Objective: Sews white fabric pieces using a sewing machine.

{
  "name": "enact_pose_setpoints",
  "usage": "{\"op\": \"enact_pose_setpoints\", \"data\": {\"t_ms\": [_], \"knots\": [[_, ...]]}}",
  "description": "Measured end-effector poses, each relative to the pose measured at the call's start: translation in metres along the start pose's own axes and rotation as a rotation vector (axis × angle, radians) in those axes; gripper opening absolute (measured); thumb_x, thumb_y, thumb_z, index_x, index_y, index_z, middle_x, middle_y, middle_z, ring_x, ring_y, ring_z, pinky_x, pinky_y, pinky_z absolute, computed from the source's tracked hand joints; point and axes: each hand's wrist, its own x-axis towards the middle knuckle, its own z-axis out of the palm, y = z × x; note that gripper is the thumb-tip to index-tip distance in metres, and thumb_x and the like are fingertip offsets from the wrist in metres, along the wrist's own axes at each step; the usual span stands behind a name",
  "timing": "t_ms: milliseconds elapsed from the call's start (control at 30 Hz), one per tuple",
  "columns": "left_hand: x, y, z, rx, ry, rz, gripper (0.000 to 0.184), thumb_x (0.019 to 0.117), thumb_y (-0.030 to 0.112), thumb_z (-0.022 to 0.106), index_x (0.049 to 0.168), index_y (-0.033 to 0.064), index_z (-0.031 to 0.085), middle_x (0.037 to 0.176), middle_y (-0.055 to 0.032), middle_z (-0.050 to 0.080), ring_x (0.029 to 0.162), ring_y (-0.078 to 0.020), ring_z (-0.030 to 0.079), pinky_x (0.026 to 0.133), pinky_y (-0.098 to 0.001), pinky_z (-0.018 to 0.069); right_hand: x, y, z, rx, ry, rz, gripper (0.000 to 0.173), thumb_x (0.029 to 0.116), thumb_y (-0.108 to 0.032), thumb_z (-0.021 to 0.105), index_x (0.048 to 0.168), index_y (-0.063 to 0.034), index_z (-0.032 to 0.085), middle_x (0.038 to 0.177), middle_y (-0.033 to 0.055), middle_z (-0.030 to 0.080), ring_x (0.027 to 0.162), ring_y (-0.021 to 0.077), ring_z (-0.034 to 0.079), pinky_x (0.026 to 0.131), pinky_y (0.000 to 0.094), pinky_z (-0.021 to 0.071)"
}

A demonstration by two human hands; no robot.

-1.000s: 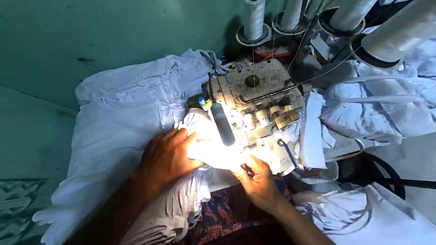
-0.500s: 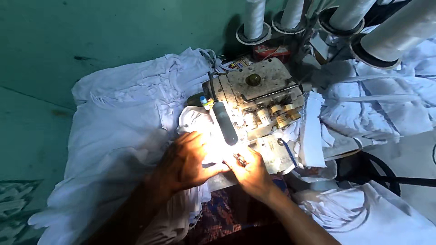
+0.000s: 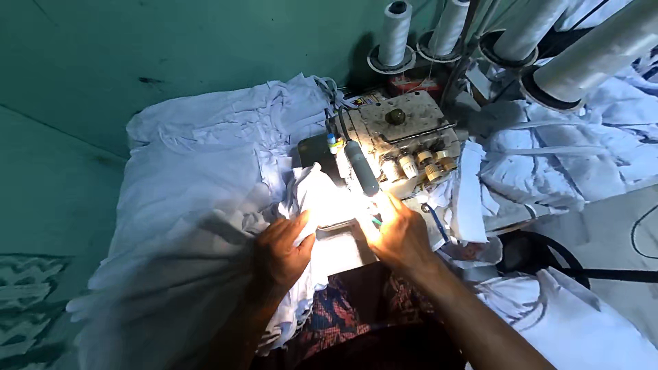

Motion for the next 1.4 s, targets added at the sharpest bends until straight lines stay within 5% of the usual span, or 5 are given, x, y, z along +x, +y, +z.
{"op": "enact_pose_setpoints", "data": {"t_ms": [333, 667, 1067, 1267, 1400], "knots": [[0.003, 0.01, -0.016, 0.049, -0.02, 0.086, 0.03, 0.0889, 0.029, 0.067, 0.109, 0.0112, 0.081, 0.074, -0.005, 0.07, 0.07, -0.0201, 0.065, 0.064, -0.0354, 0.0519, 0.013, -0.001, 0.006, -0.114, 0.077, -0.197, 0.022, 0.0957, -0.029, 0.059, 0.092, -0.0166, 0.077, 0.075, 0.0034, 0.068, 0.066, 0.0214, 0.068, 0.052, 0.0408, 0.0533], [0.027, 0.025, -0.13, 0.165, -0.298, 0.172, 0.038, 0.101, 0.041, 0.056, 0.127, 0.0184, 0.073, 0.087, -0.0078, 0.07, 0.079, -0.0248, 0.063, 0.07, -0.0404, 0.0509, -0.018, 0.009, -0.053, 0.141, -0.068, -0.003, 0.052, 0.0986, -0.058, 0.053, 0.106, -0.0097, 0.071, 0.084, 0.0039, 0.068, 0.072, 0.0157, 0.065, 0.062, 0.0367, 0.0539], [0.031, 0.037, -0.124, 0.171, -0.312, 0.157, 0.025, 0.1011, 0.032, 0.054, 0.102, 0.0168, 0.074, 0.093, -0.0022, 0.07, 0.07, -0.0149, 0.066, 0.055, -0.0335, 0.0511, 0.002, -0.011, -0.011, -0.175, 0.036, -0.322, 0.03, 0.1003, -0.028, 0.055, 0.083, -0.0117, 0.073, 0.066, 0.0067, 0.063, 0.06, 0.0261, 0.066, 0.047, 0.0423, 0.0509], [0.028, 0.055, -0.153, -0.066, -0.462, 0.142, 0.026, 0.0991, 0.023, 0.055, 0.119, 0.0138, 0.068, 0.099, -0.0038, 0.069, 0.078, -0.0088, 0.065, 0.068, -0.0239, 0.0557, -0.013, 0.014, -0.055, 0.332, -0.079, -0.043, 0.046, 0.0971, -0.056, 0.062, 0.107, -0.0122, 0.072, 0.082, -0.002, 0.066, 0.067, 0.0079, 0.059, 0.06, 0.0304, 0.053], [0.025, 0.055, -0.174, 0.176, -0.522, 0.236, 0.032, 0.1025, 0.023, 0.047, 0.118, 0.0104, 0.072, 0.093, -0.0103, 0.066, 0.078, -0.0249, 0.066, 0.06, -0.0378, 0.0533, -0.015, 0.003, -0.088, 0.647, -0.106, -0.269, 0.028, 0.105, -0.032, 0.057, 0.1, -0.0089, 0.072, 0.08, -0.0048, 0.066, 0.067, -0.0017, 0.057, 0.06, 0.0176, 0.0502]]}}
